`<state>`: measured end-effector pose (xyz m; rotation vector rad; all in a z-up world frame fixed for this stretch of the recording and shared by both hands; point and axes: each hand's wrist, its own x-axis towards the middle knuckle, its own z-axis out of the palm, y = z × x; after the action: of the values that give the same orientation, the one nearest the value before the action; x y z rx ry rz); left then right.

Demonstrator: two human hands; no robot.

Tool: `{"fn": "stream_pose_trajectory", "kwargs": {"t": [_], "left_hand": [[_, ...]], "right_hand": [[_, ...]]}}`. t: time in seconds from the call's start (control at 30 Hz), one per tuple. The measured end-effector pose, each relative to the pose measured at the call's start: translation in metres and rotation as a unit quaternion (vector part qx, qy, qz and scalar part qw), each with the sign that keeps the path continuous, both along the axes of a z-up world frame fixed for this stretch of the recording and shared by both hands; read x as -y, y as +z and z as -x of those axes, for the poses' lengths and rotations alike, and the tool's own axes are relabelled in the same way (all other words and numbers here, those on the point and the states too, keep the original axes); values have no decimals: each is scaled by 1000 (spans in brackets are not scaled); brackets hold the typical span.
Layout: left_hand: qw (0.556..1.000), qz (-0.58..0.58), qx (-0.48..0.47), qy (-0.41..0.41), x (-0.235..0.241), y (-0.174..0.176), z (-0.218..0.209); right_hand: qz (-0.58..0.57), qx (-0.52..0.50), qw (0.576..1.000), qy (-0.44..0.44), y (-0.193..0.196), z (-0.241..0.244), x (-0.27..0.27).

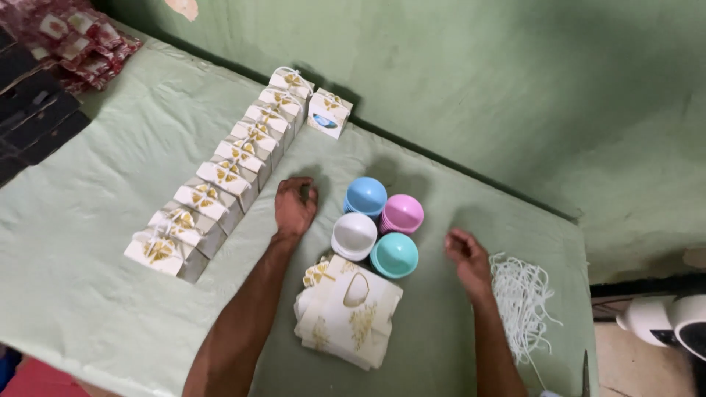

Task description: Folding cardboard gift boxes and tying decorative ribbons around them.

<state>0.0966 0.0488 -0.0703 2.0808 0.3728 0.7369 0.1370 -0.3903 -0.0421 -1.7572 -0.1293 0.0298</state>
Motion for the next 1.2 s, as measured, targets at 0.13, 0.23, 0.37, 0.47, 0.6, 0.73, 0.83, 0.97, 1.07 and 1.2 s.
{"fn": "stream_pose_trajectory", "kwargs": {"t": [0.13,0.23,0.37,0.47,0.6,0.73,0.83,0.97,1.07,1.2], "left_hand": [[998,32,45,0,1,4,25],[997,46,56,-19,12,15,59],[996,71,57,-2,24,30,98],[996,82,45,4,31,27,123],[996,82,45,-1,41,32,153],[996,83,38,-1,50,31,181],[995,99,31,-3,63,40,207],[992,127,22,-9,83,59,244],[992,126,8,-3,98,68,264],[992,118,5,31,109,77,276]], "right_hand": [[44,-65,995,-62,-13,73,-5],[99,143,982,-72,-17,112,-6],[245,218,943,-51,-11,145,-10],[288,223,930,-45,-8,165,-11],[320,227,919,-29,-3,183,-10],[349,205,914,-29,-4,207,-7],[352,158,922,-27,4,232,-4],[355,173,918,-40,-10,252,0],[183,118,972,-91,-23,258,-15],[-117,43,984,-125,-23,269,-82]]}}
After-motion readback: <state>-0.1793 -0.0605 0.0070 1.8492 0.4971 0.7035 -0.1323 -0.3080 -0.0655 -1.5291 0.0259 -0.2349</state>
